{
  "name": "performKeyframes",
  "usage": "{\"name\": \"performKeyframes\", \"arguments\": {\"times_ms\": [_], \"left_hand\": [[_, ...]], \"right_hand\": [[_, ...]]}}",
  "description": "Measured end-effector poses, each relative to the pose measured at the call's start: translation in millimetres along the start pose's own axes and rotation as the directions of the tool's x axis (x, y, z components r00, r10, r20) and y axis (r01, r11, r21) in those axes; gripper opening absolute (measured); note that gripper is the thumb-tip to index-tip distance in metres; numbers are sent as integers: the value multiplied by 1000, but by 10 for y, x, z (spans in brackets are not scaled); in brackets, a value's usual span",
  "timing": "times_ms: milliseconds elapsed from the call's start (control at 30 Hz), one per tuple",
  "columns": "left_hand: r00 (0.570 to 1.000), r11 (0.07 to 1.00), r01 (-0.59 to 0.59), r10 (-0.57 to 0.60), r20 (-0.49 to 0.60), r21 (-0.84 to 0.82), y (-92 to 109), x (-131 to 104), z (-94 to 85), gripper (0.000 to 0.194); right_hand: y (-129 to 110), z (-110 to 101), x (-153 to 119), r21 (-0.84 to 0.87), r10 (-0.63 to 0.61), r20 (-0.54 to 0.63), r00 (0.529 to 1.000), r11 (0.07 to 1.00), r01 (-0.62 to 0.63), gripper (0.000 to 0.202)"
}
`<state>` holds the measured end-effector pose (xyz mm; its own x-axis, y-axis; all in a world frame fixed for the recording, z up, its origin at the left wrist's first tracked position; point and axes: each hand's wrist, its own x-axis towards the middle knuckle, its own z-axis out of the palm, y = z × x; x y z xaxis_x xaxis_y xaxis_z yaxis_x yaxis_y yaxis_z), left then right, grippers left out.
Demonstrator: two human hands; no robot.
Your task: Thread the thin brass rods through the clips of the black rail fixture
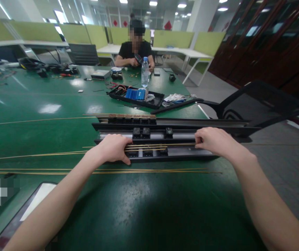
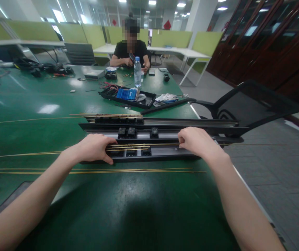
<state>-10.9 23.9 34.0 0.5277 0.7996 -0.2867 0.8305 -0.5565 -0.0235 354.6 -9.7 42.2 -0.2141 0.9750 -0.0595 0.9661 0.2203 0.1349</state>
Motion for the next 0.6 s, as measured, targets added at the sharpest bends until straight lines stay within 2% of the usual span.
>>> {"name": "performKeyframes", "arguments": {"times_ms": [167,600], "left_hand": [[1000,1000,-7,7,-2,-4,-8,-2,4,74],[999,1000,4,-2,-39,31,28,-65,22,69]], "right_hand": [[94,-9,-9,26,87,86,992,996,-90,4],[251,87,-2,17,190,158,969,981,-195,14]]}}
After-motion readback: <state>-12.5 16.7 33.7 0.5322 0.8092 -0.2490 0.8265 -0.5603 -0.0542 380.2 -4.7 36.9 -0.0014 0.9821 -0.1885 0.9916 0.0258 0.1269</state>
